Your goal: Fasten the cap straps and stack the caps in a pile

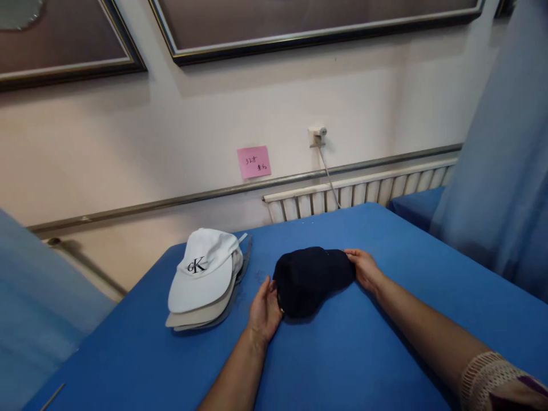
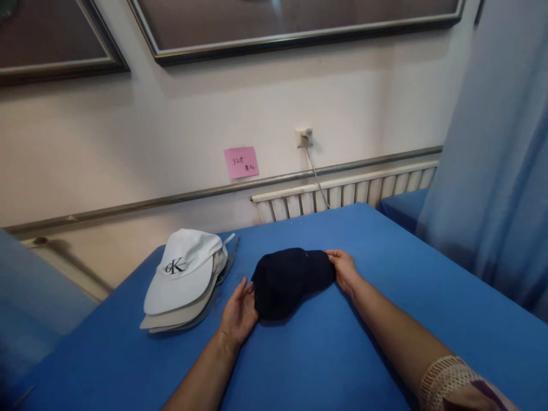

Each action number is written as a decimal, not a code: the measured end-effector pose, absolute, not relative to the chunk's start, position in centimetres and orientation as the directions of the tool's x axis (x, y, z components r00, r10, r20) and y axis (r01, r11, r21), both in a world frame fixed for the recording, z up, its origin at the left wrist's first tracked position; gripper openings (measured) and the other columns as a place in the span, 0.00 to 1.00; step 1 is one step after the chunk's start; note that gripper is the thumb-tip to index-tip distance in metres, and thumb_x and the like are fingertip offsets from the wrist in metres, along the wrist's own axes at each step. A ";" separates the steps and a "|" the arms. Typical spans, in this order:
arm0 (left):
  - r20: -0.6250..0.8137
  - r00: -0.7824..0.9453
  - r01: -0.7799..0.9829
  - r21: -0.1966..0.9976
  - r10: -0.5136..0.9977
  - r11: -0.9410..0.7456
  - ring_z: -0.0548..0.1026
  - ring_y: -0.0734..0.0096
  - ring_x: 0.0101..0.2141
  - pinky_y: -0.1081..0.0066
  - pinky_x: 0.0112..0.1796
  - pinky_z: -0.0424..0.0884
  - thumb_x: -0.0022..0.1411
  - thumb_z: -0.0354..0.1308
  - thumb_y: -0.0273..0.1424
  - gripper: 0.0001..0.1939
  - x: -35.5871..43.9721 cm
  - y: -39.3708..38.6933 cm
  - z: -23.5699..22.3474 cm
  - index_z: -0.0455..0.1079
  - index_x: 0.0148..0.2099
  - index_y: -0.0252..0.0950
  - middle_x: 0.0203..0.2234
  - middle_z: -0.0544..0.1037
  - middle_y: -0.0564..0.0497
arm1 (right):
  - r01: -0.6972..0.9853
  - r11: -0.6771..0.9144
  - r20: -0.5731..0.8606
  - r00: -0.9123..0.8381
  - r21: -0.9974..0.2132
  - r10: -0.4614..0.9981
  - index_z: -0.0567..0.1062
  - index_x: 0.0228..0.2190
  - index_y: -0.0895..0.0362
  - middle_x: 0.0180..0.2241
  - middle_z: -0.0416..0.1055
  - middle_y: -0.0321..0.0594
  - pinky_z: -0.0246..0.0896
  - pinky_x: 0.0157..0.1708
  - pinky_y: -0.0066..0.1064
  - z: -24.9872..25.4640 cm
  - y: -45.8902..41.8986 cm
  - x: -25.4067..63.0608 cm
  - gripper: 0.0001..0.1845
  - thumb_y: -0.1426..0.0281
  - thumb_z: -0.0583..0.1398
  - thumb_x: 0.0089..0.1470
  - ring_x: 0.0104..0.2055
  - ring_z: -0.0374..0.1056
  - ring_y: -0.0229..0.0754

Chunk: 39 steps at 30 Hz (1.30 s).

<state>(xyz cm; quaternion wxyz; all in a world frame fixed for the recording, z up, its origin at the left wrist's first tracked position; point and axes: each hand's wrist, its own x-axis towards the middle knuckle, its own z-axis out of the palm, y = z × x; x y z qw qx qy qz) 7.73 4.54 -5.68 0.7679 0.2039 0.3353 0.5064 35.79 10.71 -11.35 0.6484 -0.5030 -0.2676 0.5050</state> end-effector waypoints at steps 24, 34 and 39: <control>-0.210 -0.046 -0.458 0.874 0.977 0.166 0.78 0.69 0.32 0.72 0.32 0.73 0.54 0.63 0.25 0.16 9.2 5.1 -8.0 0.67 0.46 0.33 0.33 0.77 0.48 | 0.542 0.334 0.286 -0.174 -0.771 0.942 0.68 0.46 0.56 0.42 0.72 0.44 0.64 0.46 0.41 -10.1 4.8 27.2 0.20 0.73 0.62 0.49 0.44 0.70 0.47; 0.411 0.310 0.312 0.808 0.857 -0.500 0.69 0.58 0.49 0.60 0.55 0.57 0.57 0.59 0.26 0.13 10.4 3.3 -6.8 0.75 0.45 0.41 0.46 0.75 0.46 | 0.535 0.467 0.359 -0.299 -0.704 0.884 0.72 0.35 0.54 0.37 0.69 0.39 0.64 0.43 0.35 -10.0 4.7 27.2 0.11 0.79 0.59 0.49 0.41 0.67 0.42; 0.304 0.432 0.430 0.758 0.849 -0.491 0.69 0.58 0.43 0.58 0.51 0.59 0.60 0.58 0.29 0.10 9.8 4.5 -7.4 0.75 0.43 0.41 0.40 0.75 0.46 | 0.605 0.430 0.361 -0.240 -0.670 0.901 0.69 0.34 0.55 0.36 0.67 0.39 0.63 0.40 0.34 -9.7 4.5 27.2 0.09 0.77 0.60 0.49 0.38 0.67 0.42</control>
